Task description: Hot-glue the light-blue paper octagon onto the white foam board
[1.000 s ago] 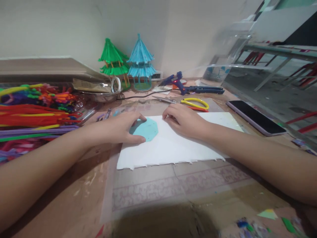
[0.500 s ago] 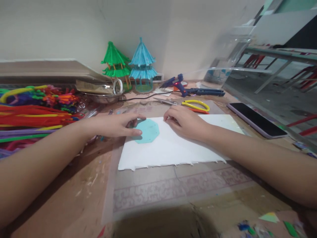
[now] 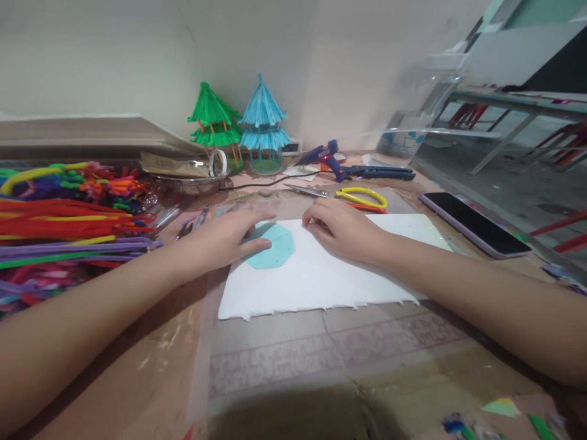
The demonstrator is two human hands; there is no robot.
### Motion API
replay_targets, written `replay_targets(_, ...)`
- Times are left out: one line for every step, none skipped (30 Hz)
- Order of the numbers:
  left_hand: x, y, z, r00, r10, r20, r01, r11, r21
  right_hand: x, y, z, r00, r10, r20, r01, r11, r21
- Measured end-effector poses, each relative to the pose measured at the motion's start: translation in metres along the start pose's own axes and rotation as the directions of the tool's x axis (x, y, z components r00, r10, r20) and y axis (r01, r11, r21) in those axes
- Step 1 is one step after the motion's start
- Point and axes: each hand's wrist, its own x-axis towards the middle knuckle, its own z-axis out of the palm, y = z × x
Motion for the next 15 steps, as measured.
replay_targets(0.0, 0.0, 0.002, 0.996, 0.091, -0.01, -0.091, 0.995, 0.043, 0.0, 0.0, 0.0, 1.0, -0.002, -0.001, 0.002, 1.0, -0.001)
replay_targets(-0.001, -0.001, 0.004, 0.983, 0.182, -0.007, -0.181, 0.98, 0.087, 0.0, 0.0, 0.0, 1.0, -0.004, -0.001, 0.004, 1.0, -0.001)
replay_targets(-0.001, -0.003, 0.005, 0.966, 0.26, 0.004, -0.258, 0.958, 0.125, 0.0, 0.001, 0.0, 1.0, -0.006, -0.002, 0.006, 1.0, 0.001)
replay_targets(-0.001, -0.004, 0.007, 0.95, 0.313, 0.019, -0.312, 0.938, 0.153, 0.0, 0.001, 0.001, 1.0, -0.007, -0.004, 0.008, 1.0, 0.004)
replay_targets(-0.001, -0.005, 0.008, 0.939, 0.342, 0.029, -0.342, 0.924, 0.17, 0.0, 0.001, 0.001, 1.0, -0.008, -0.005, 0.008, 1.0, 0.007)
replay_targets(-0.001, -0.006, 0.009, 0.934, 0.355, 0.032, -0.355, 0.917, 0.18, 0.0, 0.001, 0.001, 1.0, -0.006, -0.005, 0.007, 1.0, 0.011)
replay_targets(-0.002, -0.006, 0.009, 0.931, 0.363, 0.032, -0.363, 0.913, 0.186, 0.0, 0.0, 0.001, 1.0, -0.004, -0.006, 0.004, 1.0, 0.015)
replay_targets(-0.003, -0.006, 0.01, 0.929, 0.368, 0.031, -0.367, 0.91, 0.194, 0.001, 0.0, 0.001, 1.0, 0.0, -0.006, 0.0, 1.0, 0.017)
replay_targets(-0.003, -0.006, 0.01, 0.928, 0.371, 0.03, -0.369, 0.907, 0.202, 0.001, -0.001, 0.001, 1.0, 0.004, -0.008, -0.004, 1.0, 0.018)
replay_targets(-0.004, -0.005, 0.011, 0.93, 0.367, 0.029, -0.365, 0.906, 0.214, 0.001, -0.001, 0.001, 1.0, 0.008, -0.011, -0.007, 1.0, 0.017)
replay_targets(-0.005, -0.003, 0.011, 0.934, 0.357, 0.032, -0.354, 0.906, 0.23, 0.001, -0.002, 0.001, 1.0, 0.01, -0.016, -0.009, 1.0, 0.014)
replay_targets(-0.005, -0.002, 0.011, 0.94, 0.34, 0.041, -0.339, 0.907, 0.251, 0.001, -0.002, 0.001, 1.0, 0.009, -0.019, -0.009, 1.0, 0.01)
replay_targets(-0.005, 0.0, 0.011, 0.947, 0.317, 0.054, -0.319, 0.906, 0.277, 0.002, -0.003, 0.002, 1.0, 0.007, -0.021, -0.007, 1.0, 0.007)
replay_targets(-0.005, 0.003, 0.01, 0.955, 0.29, 0.067, -0.296, 0.907, 0.301, 0.002, -0.004, 0.002, 1.0, 0.006, -0.022, -0.006, 1.0, 0.004)
replay_targets(-0.005, 0.005, 0.01, 0.963, 0.259, 0.073, -0.269, 0.909, 0.318, 0.002, -0.004, 0.001, 1.0, 0.004, -0.022, -0.004, 1.0, 0.002)
